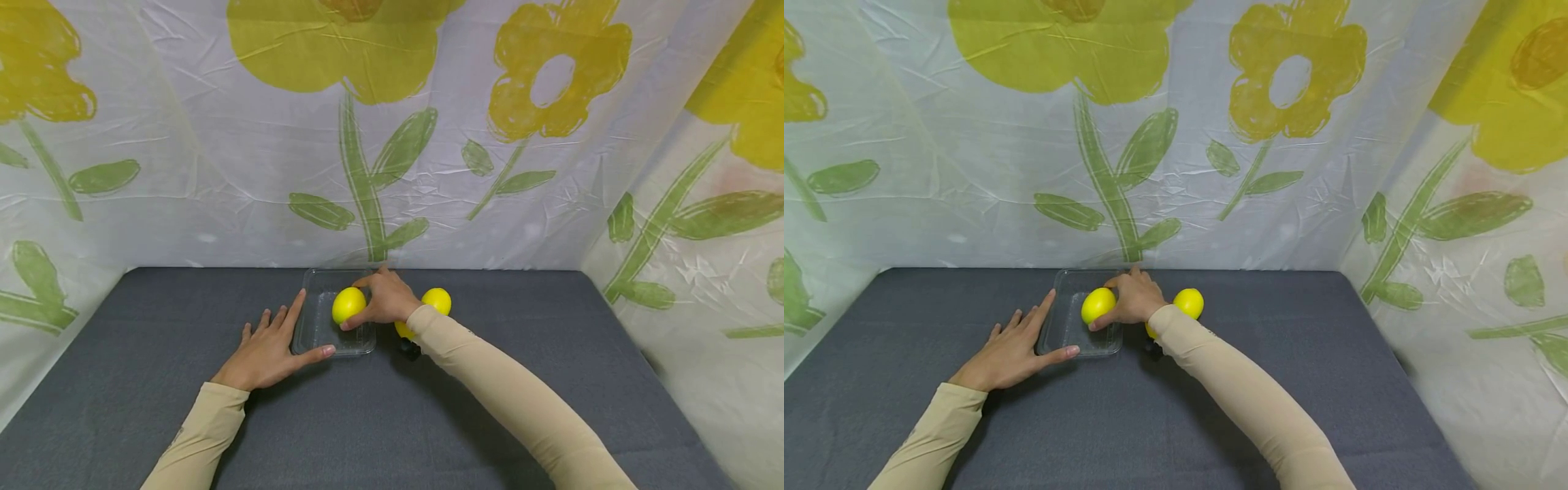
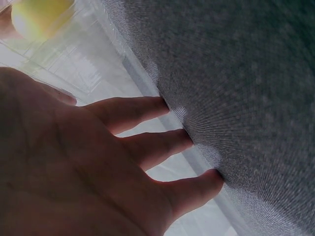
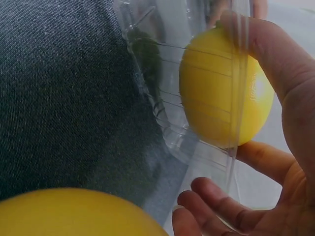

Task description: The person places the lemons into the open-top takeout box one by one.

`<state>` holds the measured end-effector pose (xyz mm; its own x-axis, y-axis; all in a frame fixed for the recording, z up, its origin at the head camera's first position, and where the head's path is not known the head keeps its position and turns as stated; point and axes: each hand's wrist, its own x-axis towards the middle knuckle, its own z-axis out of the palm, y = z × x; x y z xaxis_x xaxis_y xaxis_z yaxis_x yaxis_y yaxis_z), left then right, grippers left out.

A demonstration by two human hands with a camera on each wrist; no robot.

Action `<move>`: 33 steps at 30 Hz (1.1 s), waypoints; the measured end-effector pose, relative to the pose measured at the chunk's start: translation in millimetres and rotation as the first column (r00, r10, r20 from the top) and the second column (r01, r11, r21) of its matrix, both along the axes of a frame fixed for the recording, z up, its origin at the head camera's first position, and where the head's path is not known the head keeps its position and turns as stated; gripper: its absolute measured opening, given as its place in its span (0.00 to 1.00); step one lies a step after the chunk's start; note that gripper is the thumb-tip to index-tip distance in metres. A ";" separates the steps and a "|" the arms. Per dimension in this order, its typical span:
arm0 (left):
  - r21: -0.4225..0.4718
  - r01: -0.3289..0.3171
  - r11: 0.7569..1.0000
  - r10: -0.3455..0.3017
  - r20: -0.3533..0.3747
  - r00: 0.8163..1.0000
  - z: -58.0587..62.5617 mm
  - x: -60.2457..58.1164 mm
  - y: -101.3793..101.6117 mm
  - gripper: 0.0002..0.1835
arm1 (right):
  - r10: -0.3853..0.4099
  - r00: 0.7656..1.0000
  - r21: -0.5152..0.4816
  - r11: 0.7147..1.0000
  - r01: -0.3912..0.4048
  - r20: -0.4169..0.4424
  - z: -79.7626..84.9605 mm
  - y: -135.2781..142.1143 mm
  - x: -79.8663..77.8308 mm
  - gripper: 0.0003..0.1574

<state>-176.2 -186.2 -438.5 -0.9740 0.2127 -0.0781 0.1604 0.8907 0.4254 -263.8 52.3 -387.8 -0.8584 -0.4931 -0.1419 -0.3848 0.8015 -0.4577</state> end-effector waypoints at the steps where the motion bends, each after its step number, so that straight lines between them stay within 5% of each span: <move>1: 0.000 0.000 1.000 0.000 0.002 1.000 -0.1 0.0 -0.1 0.65 | 0.000 1.000 0.007 1.000 0.000 0.006 -0.4 -0.9 0.0 0.54; 18: 0.004 0.004 1.000 -0.004 -0.002 1.000 -0.1 -0.1 0.1 0.64 | 0.019 1.000 0.076 0.997 -0.019 -0.006 1.1 -2.8 6.0 0.55; 33: 0.012 -0.002 1.000 0.002 0.009 1.000 0.8 0.5 1.5 0.65 | 0.008 0.997 -0.180 0.984 -0.022 -0.077 13.2 34.6 14.6 0.51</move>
<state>-175.7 -184.8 -437.7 -0.9737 0.2119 -0.0839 0.1552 0.8859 0.4372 -249.3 86.9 -374.6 -0.8554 -0.5177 0.0159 -0.4356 0.7024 -0.5629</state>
